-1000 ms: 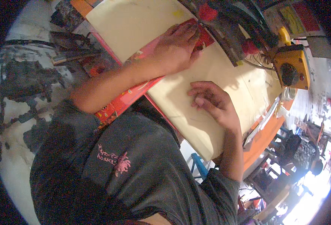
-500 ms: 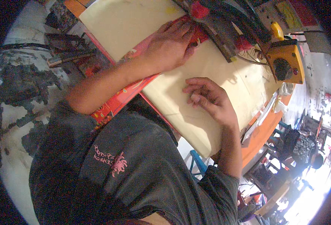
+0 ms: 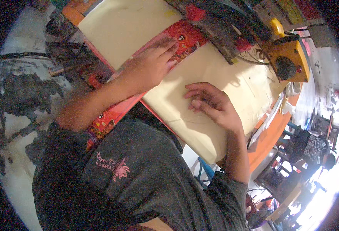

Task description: The person folds and presses the edges of red product packaging by hand on a work surface, handling the items one at a time.

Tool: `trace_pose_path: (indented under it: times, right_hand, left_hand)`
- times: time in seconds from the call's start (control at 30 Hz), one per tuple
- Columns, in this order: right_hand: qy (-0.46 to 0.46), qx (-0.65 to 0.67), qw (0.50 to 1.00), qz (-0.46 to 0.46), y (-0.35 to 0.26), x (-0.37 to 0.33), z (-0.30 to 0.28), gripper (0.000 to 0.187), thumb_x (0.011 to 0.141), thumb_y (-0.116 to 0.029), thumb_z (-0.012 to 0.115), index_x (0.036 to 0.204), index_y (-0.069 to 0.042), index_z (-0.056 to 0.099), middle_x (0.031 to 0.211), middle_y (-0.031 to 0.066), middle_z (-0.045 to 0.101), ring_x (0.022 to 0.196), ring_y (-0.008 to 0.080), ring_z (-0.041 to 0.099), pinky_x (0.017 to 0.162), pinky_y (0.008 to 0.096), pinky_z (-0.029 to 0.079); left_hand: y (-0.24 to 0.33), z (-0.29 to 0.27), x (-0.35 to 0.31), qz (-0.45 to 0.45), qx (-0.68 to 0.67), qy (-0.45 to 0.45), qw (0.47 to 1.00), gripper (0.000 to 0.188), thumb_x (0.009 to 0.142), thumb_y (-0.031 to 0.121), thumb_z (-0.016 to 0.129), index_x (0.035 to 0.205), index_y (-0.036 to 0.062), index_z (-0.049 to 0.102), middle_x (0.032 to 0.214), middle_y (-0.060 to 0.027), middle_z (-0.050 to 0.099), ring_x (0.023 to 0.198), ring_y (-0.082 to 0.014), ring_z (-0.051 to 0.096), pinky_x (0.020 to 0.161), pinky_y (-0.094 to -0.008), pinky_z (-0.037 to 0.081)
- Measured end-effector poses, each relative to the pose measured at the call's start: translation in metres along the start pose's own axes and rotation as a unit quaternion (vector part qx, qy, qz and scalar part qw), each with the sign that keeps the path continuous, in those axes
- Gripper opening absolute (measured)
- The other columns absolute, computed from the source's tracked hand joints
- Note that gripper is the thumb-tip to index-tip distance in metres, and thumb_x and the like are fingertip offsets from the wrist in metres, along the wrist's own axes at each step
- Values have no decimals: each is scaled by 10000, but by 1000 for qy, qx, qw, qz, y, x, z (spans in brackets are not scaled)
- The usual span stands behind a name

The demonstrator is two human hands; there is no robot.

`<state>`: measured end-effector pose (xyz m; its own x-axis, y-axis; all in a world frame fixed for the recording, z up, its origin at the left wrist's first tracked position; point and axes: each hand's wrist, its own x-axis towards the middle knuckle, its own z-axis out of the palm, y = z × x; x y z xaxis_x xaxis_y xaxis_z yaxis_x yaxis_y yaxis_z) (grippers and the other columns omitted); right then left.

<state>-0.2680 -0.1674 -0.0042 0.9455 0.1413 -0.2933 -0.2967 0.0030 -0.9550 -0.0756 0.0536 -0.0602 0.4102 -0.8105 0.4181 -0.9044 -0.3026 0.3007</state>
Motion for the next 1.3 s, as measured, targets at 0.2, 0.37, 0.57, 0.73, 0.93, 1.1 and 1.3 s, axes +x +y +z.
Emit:
trace_pose_path:
  times: [0.2, 0.37, 0.57, 0.73, 0.93, 1.1, 1.3]
  right_hand:
    - [-4, 9, 1000, 7, -5, 1, 1, 448, 1065, -92, 689, 1492, -11, 581, 1298, 109, 736, 1074, 170, 707, 919, 334, 583]
    - [-7, 16, 1000, -2, -3, 1, 1, 436, 1072, -84, 677, 1490, -3, 584, 1300, 110, 738, 1067, 160, 704, 917, 331, 582]
    - [-5, 11, 1000, -7, -1, 1, 1, 432, 1076, -80, 670, 1491, 4, 584, 1302, 114, 737, 1046, 155, 697, 916, 329, 580]
    - [-7, 5, 1000, -2, -2, 2, 1, 437, 1073, -81, 674, 1492, 5, 582, 1305, 119, 735, 1043, 159, 696, 917, 329, 579]
    - [-1, 10, 1000, 6, -5, 1, 3, 437, 1073, -82, 675, 1490, 12, 582, 1304, 125, 733, 1042, 167, 698, 921, 338, 578]
    - [0, 11, 1000, 1, -7, 1, 3, 436, 1073, -88, 679, 1486, 13, 585, 1302, 127, 735, 1038, 168, 699, 923, 338, 576]
    - [0, 7, 1000, 1, -3, 1, 2, 435, 1072, -100, 688, 1483, 6, 590, 1301, 126, 739, 1043, 165, 705, 913, 330, 579]
  left_hand:
    - [3, -15, -5, -8, -22, -21, 999, 516, 1058, 224, 603, 1452, -109, 590, 1539, -262, 582, 1471, -398, 537, 1232, -465, 442]
    - [4, -21, -4, -3, -17, -12, 1000, 520, 1048, 221, 621, 1449, -109, 591, 1527, -260, 589, 1454, -408, 547, 1222, -470, 452]
    - [5, -20, -4, -12, -24, -5, 1000, 505, 1062, 237, 655, 1462, -69, 607, 1530, -249, 601, 1430, -393, 578, 1206, -472, 467]
    - [4, -19, -5, -10, -21, -7, 1000, 506, 1063, 241, 654, 1464, -63, 608, 1536, -240, 599, 1441, -383, 570, 1207, -470, 466]
    - [4, -19, -5, -7, -9, -5, 1000, 499, 1060, 234, 653, 1460, -61, 613, 1541, -232, 599, 1445, -380, 567, 1204, -466, 469]
    - [4, -17, -5, -15, -25, -8, 1000, 509, 1040, 216, 656, 1449, -84, 607, 1535, -249, 594, 1447, -390, 562, 1213, -467, 462]
    - [4, -18, -4, -10, -14, -5, 1000, 484, 1056, 223, 655, 1434, -78, 625, 1537, -238, 599, 1450, -378, 564, 1211, -461, 463]
